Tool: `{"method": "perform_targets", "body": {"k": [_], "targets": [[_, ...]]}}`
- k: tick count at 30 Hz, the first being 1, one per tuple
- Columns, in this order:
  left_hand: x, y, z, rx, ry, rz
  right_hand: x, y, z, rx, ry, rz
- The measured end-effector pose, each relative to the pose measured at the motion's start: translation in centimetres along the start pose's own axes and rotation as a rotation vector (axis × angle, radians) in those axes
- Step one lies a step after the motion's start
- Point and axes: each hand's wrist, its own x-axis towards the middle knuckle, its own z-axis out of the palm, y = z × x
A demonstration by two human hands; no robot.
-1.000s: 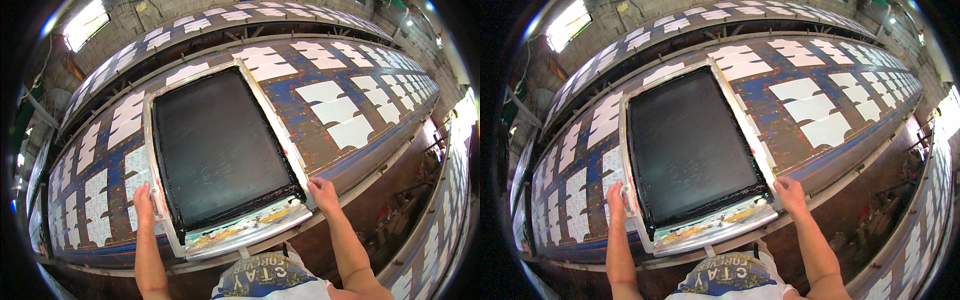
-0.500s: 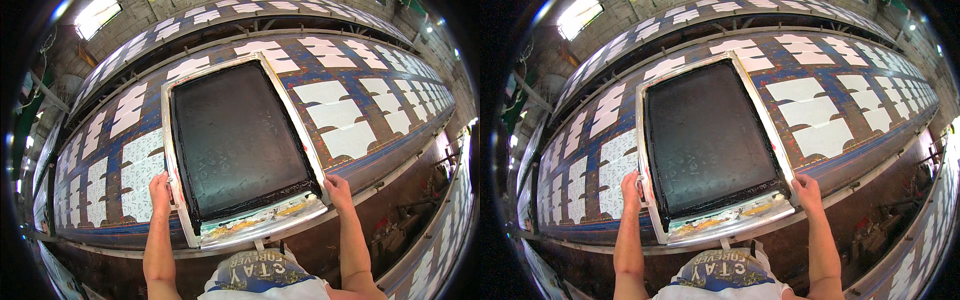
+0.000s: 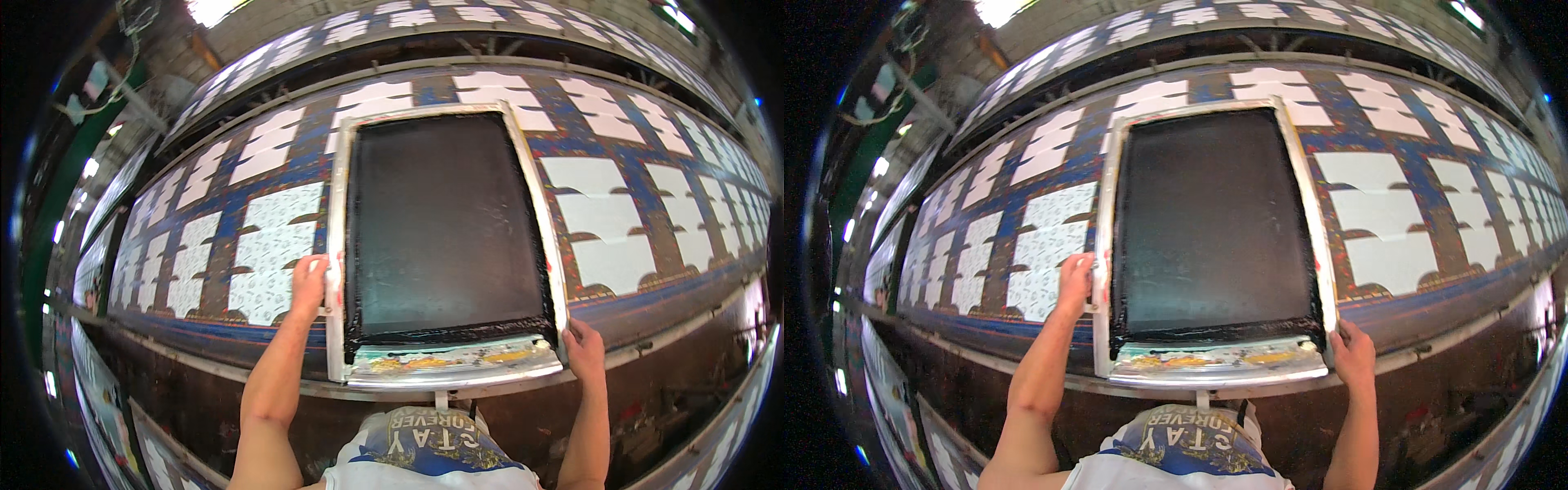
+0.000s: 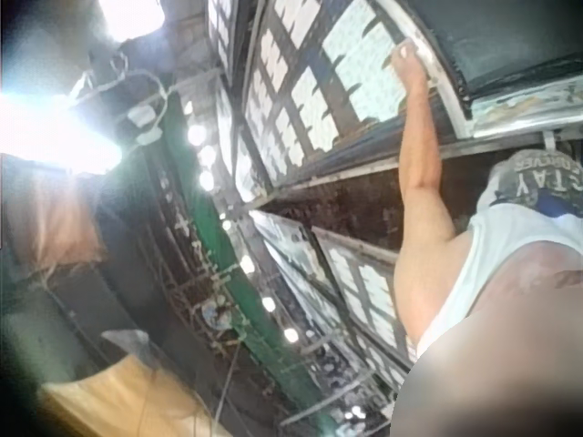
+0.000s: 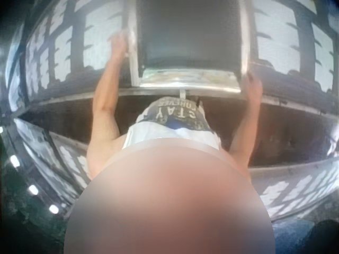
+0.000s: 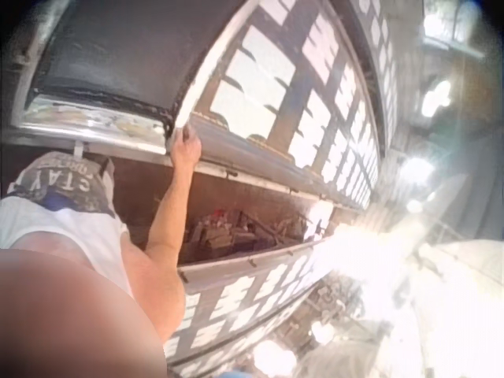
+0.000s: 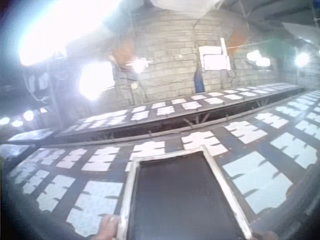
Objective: The person uses a squeegee to spread black ink across a screen printing frame, repeatedly pulling the ink from one side to the other. The person adjusts the frame position and continues the inking process on the same screen.
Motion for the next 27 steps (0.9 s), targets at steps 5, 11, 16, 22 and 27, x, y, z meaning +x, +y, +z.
{"method": "perform_targets", "body": {"k": [5,11,16,22,27], "targets": [[0.5,-1.3,0.8,0.078,-0.008,-0.047,-3.3,-6.7,1.3,-0.4,0.142,-0.556],[-0.1,-0.6,1.3,0.308,0.016,-0.043,-8.4,-13.1,5.9,-0.444,-0.398,-0.951],[0.1,-0.8,1.3,0.388,0.038,0.011,-8.2,-14.9,8.7,-0.654,-0.281,-1.009],[0.1,0.5,1.0,0.357,-0.07,-0.093,-6.7,-17.8,10.2,-0.72,-0.359,-0.838],[-0.7,1.9,0.7,0.38,-0.067,-0.129,-4.3,-21.6,10.1,-0.745,-0.478,-0.684]]}}
